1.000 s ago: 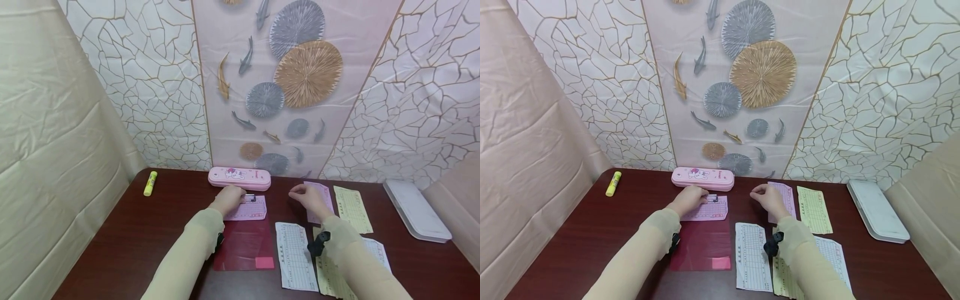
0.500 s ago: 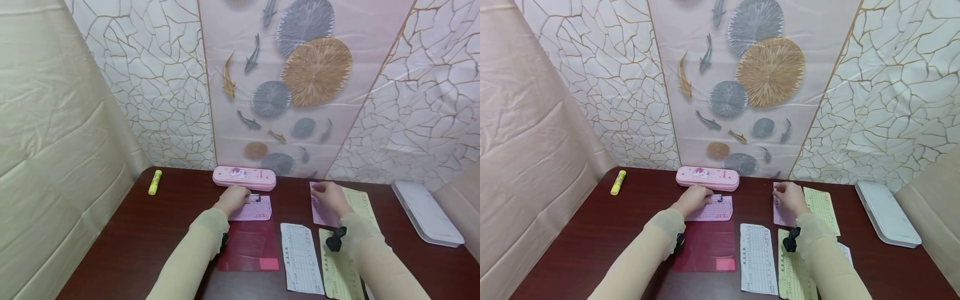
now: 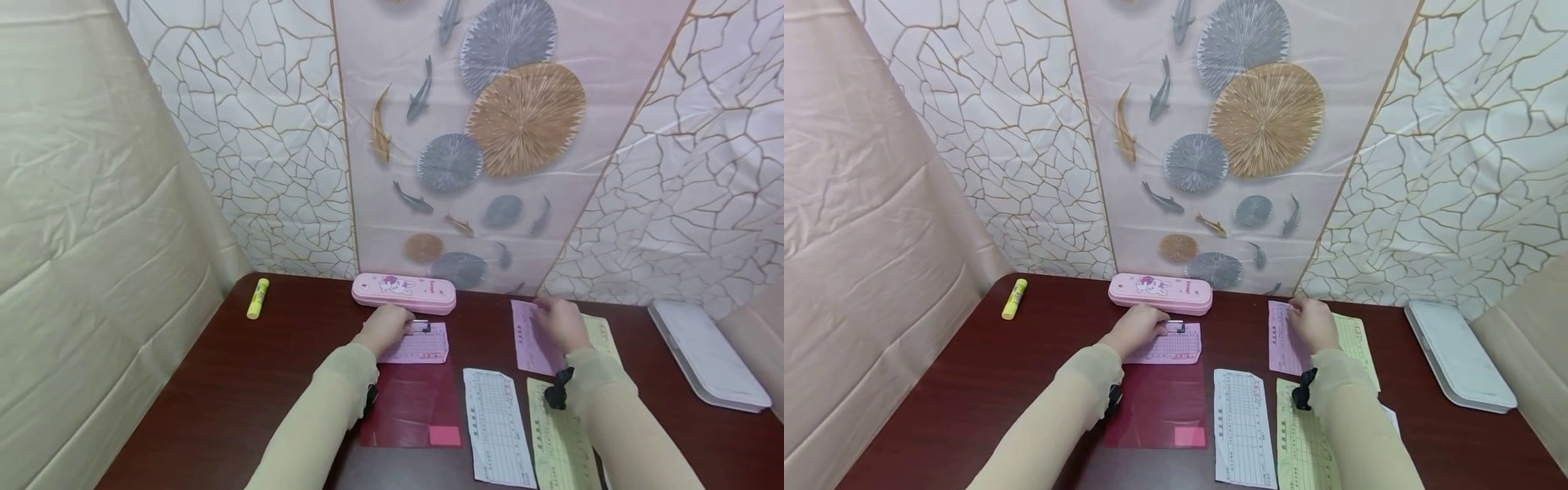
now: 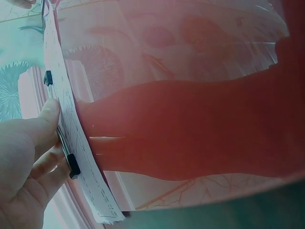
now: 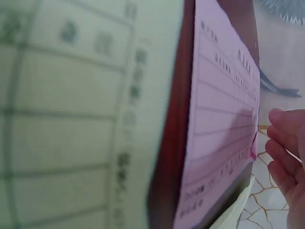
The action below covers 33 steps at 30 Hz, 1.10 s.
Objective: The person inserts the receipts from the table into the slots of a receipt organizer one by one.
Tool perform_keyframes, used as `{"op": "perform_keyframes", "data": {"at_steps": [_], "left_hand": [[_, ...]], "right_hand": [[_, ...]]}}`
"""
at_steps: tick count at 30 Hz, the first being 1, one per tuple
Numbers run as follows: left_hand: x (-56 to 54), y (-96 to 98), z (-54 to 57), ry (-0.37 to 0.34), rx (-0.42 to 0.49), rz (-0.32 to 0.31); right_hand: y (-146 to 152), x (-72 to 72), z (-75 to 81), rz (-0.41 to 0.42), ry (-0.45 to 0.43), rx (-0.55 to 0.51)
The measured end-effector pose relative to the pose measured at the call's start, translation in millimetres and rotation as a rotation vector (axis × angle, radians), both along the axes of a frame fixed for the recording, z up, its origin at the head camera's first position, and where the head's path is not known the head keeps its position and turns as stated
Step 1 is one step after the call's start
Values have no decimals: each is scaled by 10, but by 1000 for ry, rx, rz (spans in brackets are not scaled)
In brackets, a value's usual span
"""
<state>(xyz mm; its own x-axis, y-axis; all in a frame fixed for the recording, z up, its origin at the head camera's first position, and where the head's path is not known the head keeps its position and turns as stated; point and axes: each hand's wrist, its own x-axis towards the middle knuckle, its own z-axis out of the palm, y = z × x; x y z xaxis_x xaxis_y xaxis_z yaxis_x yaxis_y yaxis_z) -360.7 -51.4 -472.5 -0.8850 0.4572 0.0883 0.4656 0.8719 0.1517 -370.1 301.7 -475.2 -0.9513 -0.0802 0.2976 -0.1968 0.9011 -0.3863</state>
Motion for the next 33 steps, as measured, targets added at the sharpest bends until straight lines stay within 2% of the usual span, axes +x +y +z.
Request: {"op": "perform_keyframes", "data": {"at_steps": [3, 10, 17, 24, 33], "left_hand": [[2, -1, -5, -6, -4, 2], [3, 4, 0, -26, -19, 22], [23, 15, 29, -37, -13, 29], [37, 20, 34, -27, -9, 14], [16, 4, 15, -8, -25, 8]], "right_hand": [[20, -17, 28, -5, -23, 24], [-33, -72, 152, -16, -152, 56], [-65, -152, 156, 9, -230, 101], [-95, -185, 128, 59, -229, 180], [-106, -168, 116, 64, -228, 189]]}}
